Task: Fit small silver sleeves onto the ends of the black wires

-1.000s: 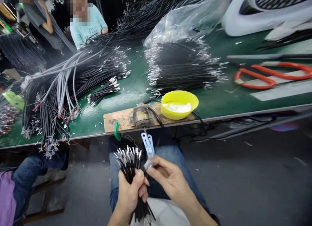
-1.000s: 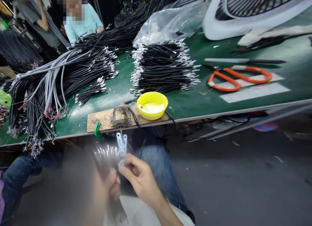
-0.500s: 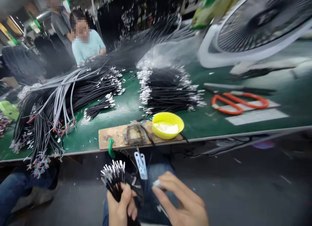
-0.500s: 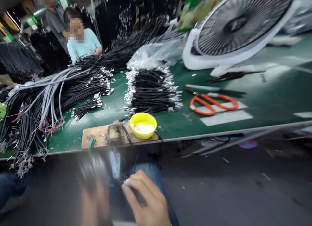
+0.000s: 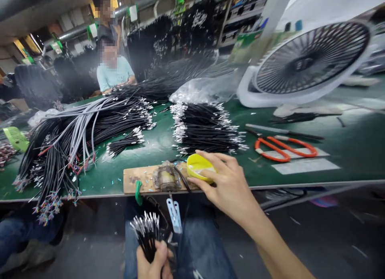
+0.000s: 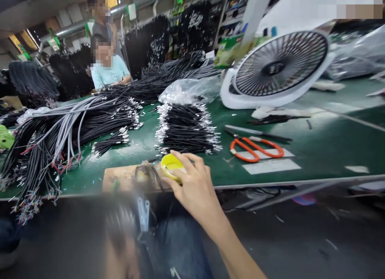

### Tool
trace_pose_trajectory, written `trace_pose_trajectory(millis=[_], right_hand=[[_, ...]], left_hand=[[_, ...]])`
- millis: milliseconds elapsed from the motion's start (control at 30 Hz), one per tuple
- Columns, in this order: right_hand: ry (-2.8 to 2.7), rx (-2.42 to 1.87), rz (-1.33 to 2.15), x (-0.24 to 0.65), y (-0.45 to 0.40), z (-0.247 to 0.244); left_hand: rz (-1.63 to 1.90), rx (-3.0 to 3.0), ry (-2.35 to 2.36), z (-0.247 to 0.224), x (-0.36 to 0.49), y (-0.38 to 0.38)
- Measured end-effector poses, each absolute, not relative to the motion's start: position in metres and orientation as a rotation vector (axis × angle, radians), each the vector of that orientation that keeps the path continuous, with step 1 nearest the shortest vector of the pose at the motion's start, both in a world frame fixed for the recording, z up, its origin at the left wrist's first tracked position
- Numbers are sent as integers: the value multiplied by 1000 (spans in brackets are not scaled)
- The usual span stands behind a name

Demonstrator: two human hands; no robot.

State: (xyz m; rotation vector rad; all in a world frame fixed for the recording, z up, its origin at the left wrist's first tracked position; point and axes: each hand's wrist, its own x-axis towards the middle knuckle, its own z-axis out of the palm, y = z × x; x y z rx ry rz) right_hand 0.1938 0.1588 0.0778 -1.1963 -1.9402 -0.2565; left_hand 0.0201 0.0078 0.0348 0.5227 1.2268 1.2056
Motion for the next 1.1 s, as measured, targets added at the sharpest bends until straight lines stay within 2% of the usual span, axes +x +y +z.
trace_pose_trajectory(millis=[167,267,333,467,633,833,933,1033,1100], right_hand=[[-1824,-1276,-214,188,127,82],[-1592,-1160,-300,177,85,79],[-1518,-1148,-6,164,57,69],[-1487,-1092,880,138,30,46],[-1278,-1020,1224,133,35,37],[-899,-840,1892,139,47,25],[-946,-943,1860,141,62,29],[-1014,-1135,1493,142,83,44],[-1052,-1186,1415,139,94,53]], left_hand=[[1210,457,1303,44,18,11],[1279,449,1278,51,19,15],[1283,437,1255,52,21,15],[1268,427,1277,45,19,11],[1159,629,1359,45,13,9],[1149,770,1391,54,11,15],[1193,803,1440,55,13,15],[1242,826,1493,55,14,14],[1277,836,1519,56,15,14]])
